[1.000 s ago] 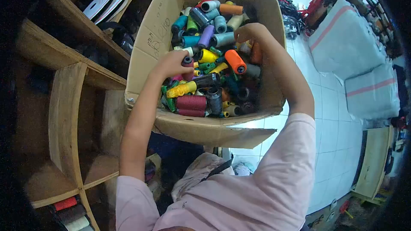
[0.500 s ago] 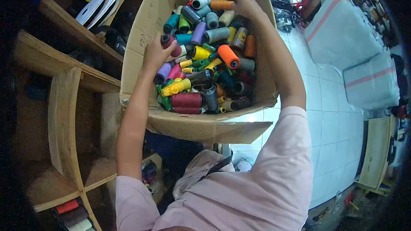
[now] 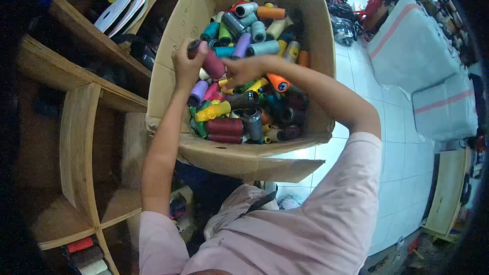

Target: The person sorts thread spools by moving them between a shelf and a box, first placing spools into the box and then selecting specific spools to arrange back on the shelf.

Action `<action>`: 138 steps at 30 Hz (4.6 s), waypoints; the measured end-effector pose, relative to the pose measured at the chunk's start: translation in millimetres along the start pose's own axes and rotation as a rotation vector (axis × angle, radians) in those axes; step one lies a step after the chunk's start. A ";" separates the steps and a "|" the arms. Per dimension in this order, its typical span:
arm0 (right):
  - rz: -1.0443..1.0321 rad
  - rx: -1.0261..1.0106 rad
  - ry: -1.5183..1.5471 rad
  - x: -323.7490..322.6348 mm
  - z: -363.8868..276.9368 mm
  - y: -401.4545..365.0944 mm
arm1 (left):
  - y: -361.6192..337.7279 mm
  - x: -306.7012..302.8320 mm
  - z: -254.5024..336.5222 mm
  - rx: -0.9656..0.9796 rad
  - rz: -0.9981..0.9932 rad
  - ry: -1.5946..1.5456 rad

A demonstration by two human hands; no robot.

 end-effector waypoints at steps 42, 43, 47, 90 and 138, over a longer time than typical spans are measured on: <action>0.019 0.271 -0.593 -83.9 36.3 -45.3 | -5.3 1.2 -8.2 -0.623 0.104 -0.989; -0.019 0.282 -0.584 -79.7 33.0 -44.2 | -4.7 0.5 -9.0 -0.620 0.112 -0.988; -0.108 0.299 -0.563 -64.0 30.3 -36.2 | -2.0 5.6 -12.2 -0.659 0.048 -1.184; 0.748 0.317 -0.096 -130.4 39.9 -32.7 | 0.0 -7.1 -7.6 -0.003 -0.159 0.194; 0.783 -0.593 0.204 -80.2 -322.8 80.0 | -184.2 -253.0 190.7 0.304 0.745 -0.030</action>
Point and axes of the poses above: each hand's wrist, its own y-axis towards the middle knuckle, its own x-axis out of the palm, z = x × y, the point moved 5 cm from there along y, towards the middle knuckle, and after that the axes turned 8 degrees about -x, right-handed, at the moved point
